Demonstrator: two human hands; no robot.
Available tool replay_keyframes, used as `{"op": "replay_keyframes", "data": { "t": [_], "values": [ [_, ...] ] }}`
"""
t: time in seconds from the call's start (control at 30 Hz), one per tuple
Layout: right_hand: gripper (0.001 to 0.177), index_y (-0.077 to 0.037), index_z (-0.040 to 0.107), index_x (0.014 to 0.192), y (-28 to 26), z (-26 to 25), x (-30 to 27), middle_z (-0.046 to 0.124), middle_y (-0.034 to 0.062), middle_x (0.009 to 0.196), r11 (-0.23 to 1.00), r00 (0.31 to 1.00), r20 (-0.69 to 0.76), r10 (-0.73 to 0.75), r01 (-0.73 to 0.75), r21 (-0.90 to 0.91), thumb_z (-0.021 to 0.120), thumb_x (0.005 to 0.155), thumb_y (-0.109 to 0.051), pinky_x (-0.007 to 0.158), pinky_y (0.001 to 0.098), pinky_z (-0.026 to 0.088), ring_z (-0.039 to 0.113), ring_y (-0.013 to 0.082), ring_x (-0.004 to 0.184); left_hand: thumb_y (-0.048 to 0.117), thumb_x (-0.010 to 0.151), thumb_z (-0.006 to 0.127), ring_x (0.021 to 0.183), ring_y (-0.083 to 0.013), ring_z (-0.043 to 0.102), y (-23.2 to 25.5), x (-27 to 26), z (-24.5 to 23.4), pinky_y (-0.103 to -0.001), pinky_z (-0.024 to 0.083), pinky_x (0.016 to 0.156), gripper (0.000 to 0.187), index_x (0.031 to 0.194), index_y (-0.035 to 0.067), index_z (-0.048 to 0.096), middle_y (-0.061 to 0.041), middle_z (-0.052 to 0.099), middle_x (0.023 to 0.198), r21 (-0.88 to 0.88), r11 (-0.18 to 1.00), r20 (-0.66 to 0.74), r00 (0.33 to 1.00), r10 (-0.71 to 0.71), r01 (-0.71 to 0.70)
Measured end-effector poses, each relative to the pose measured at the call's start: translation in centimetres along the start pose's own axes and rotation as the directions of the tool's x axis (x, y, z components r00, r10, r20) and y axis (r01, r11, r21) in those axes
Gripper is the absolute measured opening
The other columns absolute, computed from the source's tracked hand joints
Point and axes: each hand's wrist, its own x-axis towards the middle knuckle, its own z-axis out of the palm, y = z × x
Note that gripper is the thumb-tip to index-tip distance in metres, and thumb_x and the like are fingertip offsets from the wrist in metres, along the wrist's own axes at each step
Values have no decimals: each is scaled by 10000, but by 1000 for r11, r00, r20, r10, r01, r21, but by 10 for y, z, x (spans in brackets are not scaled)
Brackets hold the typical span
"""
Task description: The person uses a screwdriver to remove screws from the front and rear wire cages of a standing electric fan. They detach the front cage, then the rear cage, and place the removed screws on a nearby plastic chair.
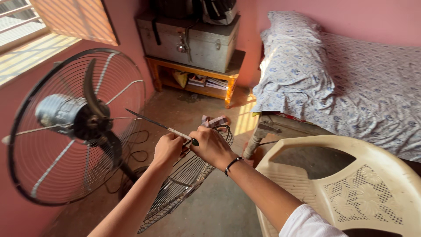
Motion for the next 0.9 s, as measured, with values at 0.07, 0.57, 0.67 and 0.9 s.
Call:
{"op": "replay_keyframes", "data": {
  "t": [0.07, 0.57, 0.67, 0.9],
  "values": [
    [179, -25, 716, 912, 19, -12, -6, 664, 213, 890, 1000, 999, -46, -11, 12, 13, 707, 778, -143, 778, 474, 545, 676, 404, 843, 149, 928, 595, 691, -163, 696, 3, 5, 26, -322, 563, 592, 222, 973, -20, 732, -112, 722, 827, -61, 998, 19, 1000, -17, 18],
    [192, -12, 595, 888, 66, -41, -42, 656, 207, 921, 971, 961, -217, 169, -200, -129, 693, 912, -175, 706, 501, 543, 673, 423, 819, 241, 1005, 573, 701, -162, 714, 30, 25, 112, -301, 556, 632, 294, 1024, -26, 695, -118, 753, 831, -77, 994, 113, 991, -68, 77],
    [209, -9, 592, 893, 72, -47, -42, 656, 208, 911, 962, 956, -210, 203, -234, -138, 696, 897, -191, 703, 511, 538, 672, 432, 821, 217, 988, 557, 710, -148, 733, 33, 26, 118, -313, 586, 629, 282, 1022, -22, 701, -95, 737, 832, -107, 993, 118, 992, -32, 45],
    [234, -10, 607, 873, 87, -51, -56, 678, 215, 904, 953, 953, -182, 241, -268, -142, 766, 811, -171, 699, 506, 540, 678, 437, 829, 244, 973, 563, 693, -165, 710, 33, 36, 120, -321, 556, 635, 274, 1072, 31, 703, -112, 755, 813, 49, 999, 194, 981, 11, -21]
  ]
}}
